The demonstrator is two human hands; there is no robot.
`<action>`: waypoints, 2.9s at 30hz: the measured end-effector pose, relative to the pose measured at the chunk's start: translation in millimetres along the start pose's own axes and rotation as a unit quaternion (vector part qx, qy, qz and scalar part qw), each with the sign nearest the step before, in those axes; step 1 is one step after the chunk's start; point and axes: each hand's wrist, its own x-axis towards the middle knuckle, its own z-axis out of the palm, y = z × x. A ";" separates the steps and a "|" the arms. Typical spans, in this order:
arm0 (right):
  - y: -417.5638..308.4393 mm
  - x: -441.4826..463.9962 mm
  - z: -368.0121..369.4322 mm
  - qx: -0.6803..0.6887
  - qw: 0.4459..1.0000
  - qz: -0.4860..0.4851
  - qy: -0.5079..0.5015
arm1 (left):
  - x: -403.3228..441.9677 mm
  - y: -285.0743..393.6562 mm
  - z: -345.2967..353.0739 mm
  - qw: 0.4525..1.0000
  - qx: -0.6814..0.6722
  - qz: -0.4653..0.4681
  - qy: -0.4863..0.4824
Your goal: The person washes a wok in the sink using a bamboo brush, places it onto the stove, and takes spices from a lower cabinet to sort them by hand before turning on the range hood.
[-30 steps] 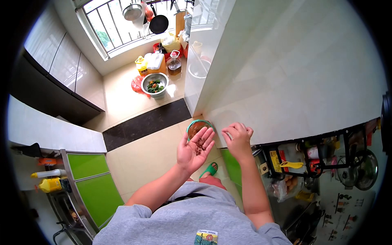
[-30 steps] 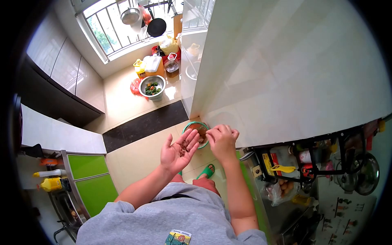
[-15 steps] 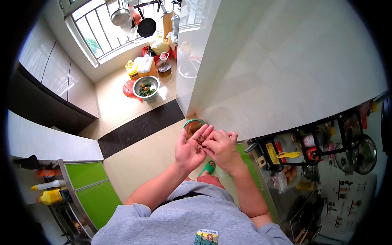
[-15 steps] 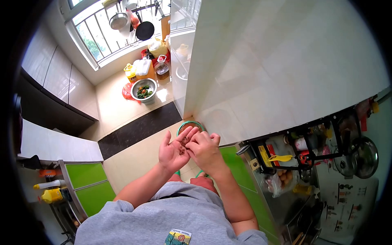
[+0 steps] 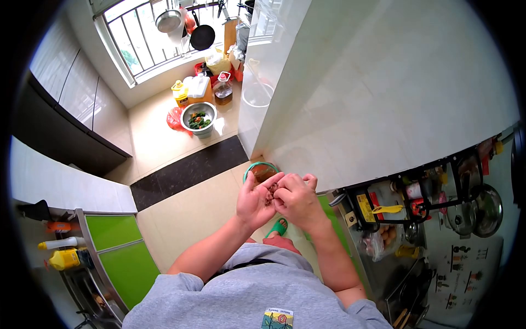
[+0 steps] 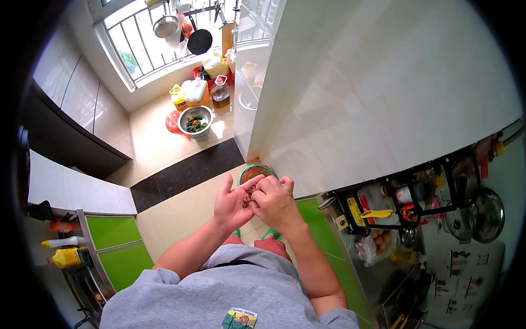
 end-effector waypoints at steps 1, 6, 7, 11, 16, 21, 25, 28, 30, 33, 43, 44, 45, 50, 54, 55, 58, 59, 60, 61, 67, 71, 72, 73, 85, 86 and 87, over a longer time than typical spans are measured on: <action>-0.1 1.1 -1.3 0.001 1.000 -0.002 -0.001 | -0.4 0.7 -2.4 1.000 0.008 -0.009 -0.008; -1.7 7.8 -12.5 0.119 0.991 0.055 0.002 | -4.9 0.1 0.3 1.000 0.006 -0.005 0.024; 0.4 8.8 -12.9 0.121 0.991 0.054 0.000 | -5.3 0.2 -1.9 0.999 0.008 0.000 0.035; 19.3 13.5 -7.7 0.094 0.989 0.103 0.058 | -7.3 4.0 -2.7 0.999 -0.037 0.016 0.030; 56.3 10.8 21.5 0.024 0.985 0.166 0.050 | -8.6 7.0 -1.9 0.995 -0.040 0.058 0.073; 66.4 8.8 26.3 0.030 0.984 0.172 0.045 | -7.3 9.8 -3.0 0.994 -0.043 0.071 0.066; 38.1 7.3 3.9 0.093 0.986 0.140 0.016 | -1.2 8.6 -6.5 0.995 -0.040 0.071 0.056; 23.4 2.6 -1.6 0.099 0.987 0.126 -0.014 | 2.8 6.8 -4.3 0.996 -0.055 0.060 0.029; 20.2 -0.4 1.9 0.098 0.987 0.121 -0.031 | 6.5 4.9 -3.1 0.996 -0.049 0.062 0.036; 18.8 -2.1 2.1 0.085 0.988 0.124 -0.037 | 9.4 3.4 -4.1 0.997 -0.042 0.060 0.037; 7.7 0.5 6.7 0.056 0.990 0.127 -0.035 | 10.9 -1.2 -3.2 0.998 -0.015 0.057 0.029; 6.5 1.2 7.2 0.062 0.988 0.138 -0.025 | 10.5 -1.3 -1.1 0.998 -0.015 0.057 0.028; 5.4 2.2 7.5 0.067 0.987 0.147 -0.016 | 9.8 -0.9 0.5 0.998 -0.012 0.057 0.028; 11.4 4.6 2.1 0.079 0.982 0.168 0.044 | 8.2 1.7 8.5 0.998 -0.034 0.051 0.032; 35.6 5.3 9.9 -0.008 0.975 0.204 0.087 | 6.3 5.0 2.9 0.997 -0.040 0.055 0.034; 40.5 4.4 13.4 -0.007 0.975 0.205 0.087 | 5.4 5.2 1.6 0.997 -0.040 0.056 0.035; 45.0 3.4 14.2 -0.034 0.974 0.219 0.055 | 2.7 6.3 0.9 0.997 -0.039 0.053 0.032; 43.1 1.5 10.3 -0.003 0.976 0.215 0.042 | 2.0 7.0 1.3 0.997 -0.038 0.053 0.033; 38.7 1.3 4.6 0.027 0.977 0.211 0.028 | 1.2 7.5 2.0 0.998 -0.031 0.051 0.033; 31.4 2.6 -2.6 0.028 0.976 0.212 0.028 | 0.8 7.4 2.1 0.998 -0.025 0.049 0.034; 0.8 7.8 -9.0 0.134 0.986 0.094 -0.024 | 4.0 6.6 -7.1 0.999 -0.016 0.027 -0.003; 3.1 6.0 -2.7 0.128 0.987 0.098 -0.023 | 3.9 5.4 -2.4 0.998 -0.057 0.006 -0.028; 2.3 5.9 -3.1 0.108 0.989 0.095 -0.026 | 4.1 4.1 -2.1 0.998 -0.046 0.000 -0.042; 1.7 5.9 -3.4 0.089 0.991 0.093 -0.028 | 4.1 3.1 -2.1 0.998 -0.035 -0.005 -0.055; 1.2 10.9 -0.4 0.098 0.988 0.113 -0.042 | 0.1 4.9 11.2 0.999 0.007 -0.036 -0.010; 2.1 11.0 -1.5 0.098 0.988 0.113 -0.042 | 0.5 4.1 14.3 0.999 0.007 -0.035 -0.011; 3.0 11.0 -3.1 0.129 0.984 0.122 -0.029 | 0.4 2.5 19.0 0.999 0.011 -0.035 0.002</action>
